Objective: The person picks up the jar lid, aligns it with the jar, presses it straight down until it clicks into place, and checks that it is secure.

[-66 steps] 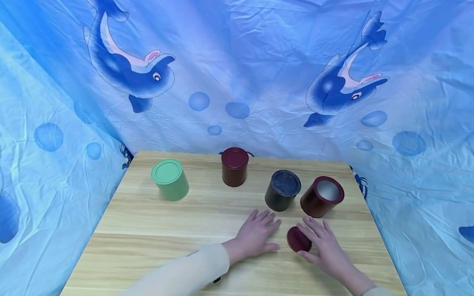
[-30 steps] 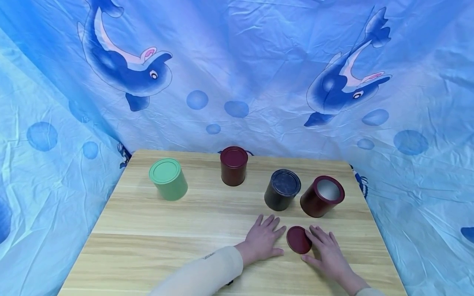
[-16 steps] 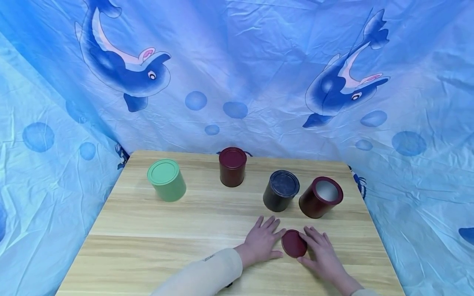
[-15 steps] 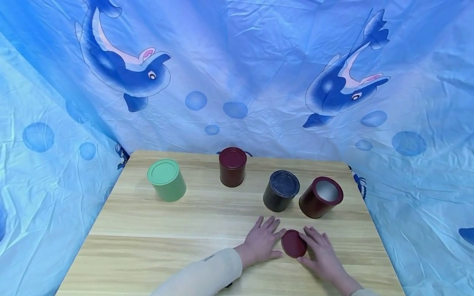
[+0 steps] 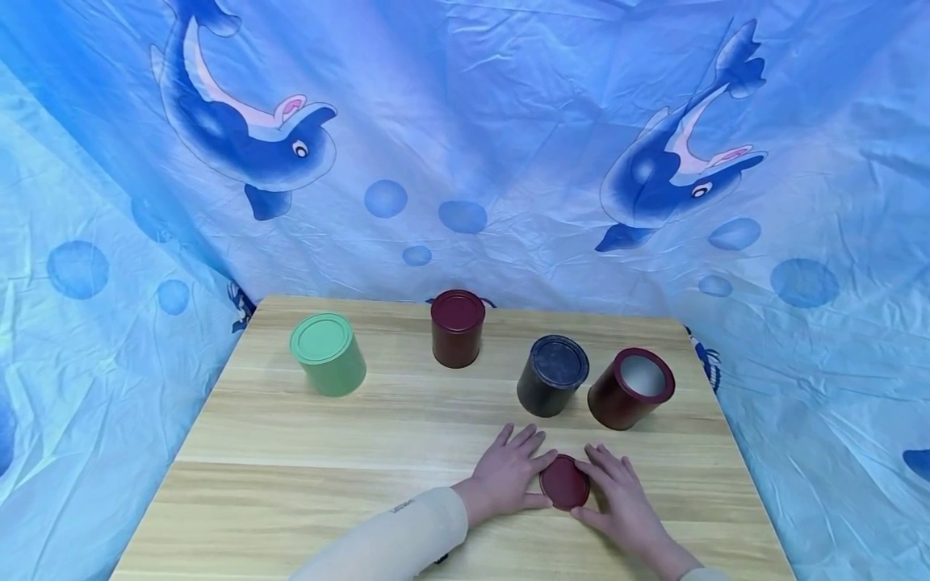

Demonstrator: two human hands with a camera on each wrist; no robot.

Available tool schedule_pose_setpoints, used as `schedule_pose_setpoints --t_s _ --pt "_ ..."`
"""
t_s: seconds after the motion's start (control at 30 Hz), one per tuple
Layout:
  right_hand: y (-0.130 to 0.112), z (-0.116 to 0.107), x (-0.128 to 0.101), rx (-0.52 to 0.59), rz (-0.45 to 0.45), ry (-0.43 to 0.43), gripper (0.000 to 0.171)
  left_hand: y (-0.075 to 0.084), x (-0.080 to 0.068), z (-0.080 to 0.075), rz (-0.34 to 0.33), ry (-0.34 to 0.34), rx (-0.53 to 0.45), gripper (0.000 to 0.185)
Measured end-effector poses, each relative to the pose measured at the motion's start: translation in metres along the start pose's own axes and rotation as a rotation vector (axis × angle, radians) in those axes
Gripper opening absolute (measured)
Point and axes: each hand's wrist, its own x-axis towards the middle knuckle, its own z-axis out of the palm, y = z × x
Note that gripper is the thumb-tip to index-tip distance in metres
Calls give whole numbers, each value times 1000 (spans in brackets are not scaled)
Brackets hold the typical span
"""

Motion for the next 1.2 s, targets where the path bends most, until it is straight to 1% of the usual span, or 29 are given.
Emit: schedule_pose_setpoints --t_s 0.17,0.37,0.57,0.7,0.83,0.93,1.1,1.2 --pt "0 -1 -1 -42 -14 3 76 -1 1 4 3 8 3 77" --pt "4 -4 -2 -89 -12 -26 82 -2 2 4 7 -5 24 76" --pt "8 -4 -3 -103 -18 -54 79 -2 2 5 5 -11 26 78" --pt "6 -5 -1 -91 11 -76 77 -3 2 7 8 3 31 79" --pt "5 -5 1 -77 30 -93 76 -4 3 7 17 21 56 79" --pt "6 -4 3 -65 3 -76 75 -3 4 8 24 30 74 80" --pt "8 -1 4 -33 -68 -15 74 -3 5 9 29 32 100 83" --pt "9 1 4 -10 -82 0 73 -3 5 11 32 41 106 83"
